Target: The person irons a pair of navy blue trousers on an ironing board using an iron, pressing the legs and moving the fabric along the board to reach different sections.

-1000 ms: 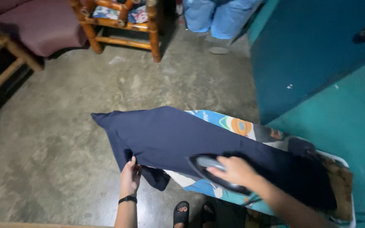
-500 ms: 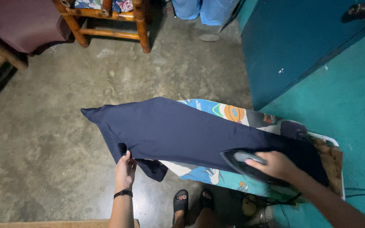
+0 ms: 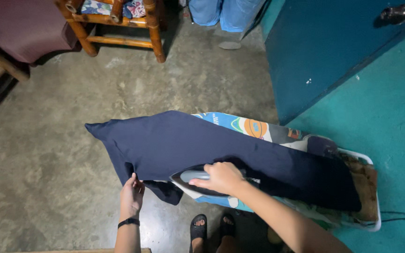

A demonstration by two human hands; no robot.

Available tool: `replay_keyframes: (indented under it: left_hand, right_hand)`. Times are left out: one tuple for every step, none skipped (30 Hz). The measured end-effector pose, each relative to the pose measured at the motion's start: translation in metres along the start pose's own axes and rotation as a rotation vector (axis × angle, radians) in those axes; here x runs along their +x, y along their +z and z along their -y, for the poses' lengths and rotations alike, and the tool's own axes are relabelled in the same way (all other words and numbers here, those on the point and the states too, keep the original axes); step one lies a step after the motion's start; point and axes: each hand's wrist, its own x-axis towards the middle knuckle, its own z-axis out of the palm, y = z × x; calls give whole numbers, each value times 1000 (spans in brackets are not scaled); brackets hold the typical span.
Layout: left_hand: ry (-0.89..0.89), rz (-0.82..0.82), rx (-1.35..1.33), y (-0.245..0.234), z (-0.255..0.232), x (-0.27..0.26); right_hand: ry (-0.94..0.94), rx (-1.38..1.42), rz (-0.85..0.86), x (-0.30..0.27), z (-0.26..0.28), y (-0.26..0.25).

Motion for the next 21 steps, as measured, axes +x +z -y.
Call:
replay_keyframes:
  left_hand:
    - [-3,0,4,0,1,-1]
    - [11,0,2,0,1,0]
    - [24,0,-1,1,2,0]
    - [21,-1,1,1,4,2]
    - [17,-19,12,1,4,4]
    - [13,-37,23,-1,5,6]
    - [10,-37,26,-4,7,9]
    - [27,-9,17,-7,10,13]
    - [44,19,8,-11,13,15]
    - [41,18,12,-12,15,18]
    - [100,0,86,-10,17,20]
    - [159,-18,159,-5,18,20]
    - [158,-18,162,3,20,16]
    - [631,-188,547,17,23,7]
    - [1108,-352,931,33,25,-6]
    - [1107,-353,933,49,22,-22]
    - [1181,-249,1074,68,17,-37]
    - [1253,-139,1214,87,16,-51]
    - [1253,-142,1214,107,16,-64]
    - [1218,-151,1283,123,17,-75]
    - [1182,-164,1350,135,18,-85]
  right_hand:
    - [5,-65,-5,-4,-4,0]
    - [10,-62,-5,-9,-12,-1]
    - [58,-69,-17,-15,-25,-5]
    - [106,-75,-29,-23,-39,-8]
    - [114,-72,-68,-32,-56,-13]
    - [122,-69,-106,-43,-75,-17]
    - [259,-34,-10,-54,-94,-21]
    - [395,1,86,-66,-115,-26]
    - [442,-20,67,-79,-136,-30]
    - [488,-42,48,-93,-157,-33]
    - [507,-45,7,-109,-177,-36]
    - [526,-48,-35,-123,-195,-39]
    - [529,-46,-34,-134,-209,-41]
    - [529,-96,-81,-143,-219,-43]
    - [526,-146,-127,-146,-224,-45]
    - [525,-145,-124,-145,-225,-47]
    - [524,-18,-91,-143,-223,-51]
    - [522,109,-56,-137,-219,-54]
    - [520,109,-55,-127,-213,-57]
    - [495,136,35,-117,-206,-59]
    - [467,162,125,-107,-199,-61]
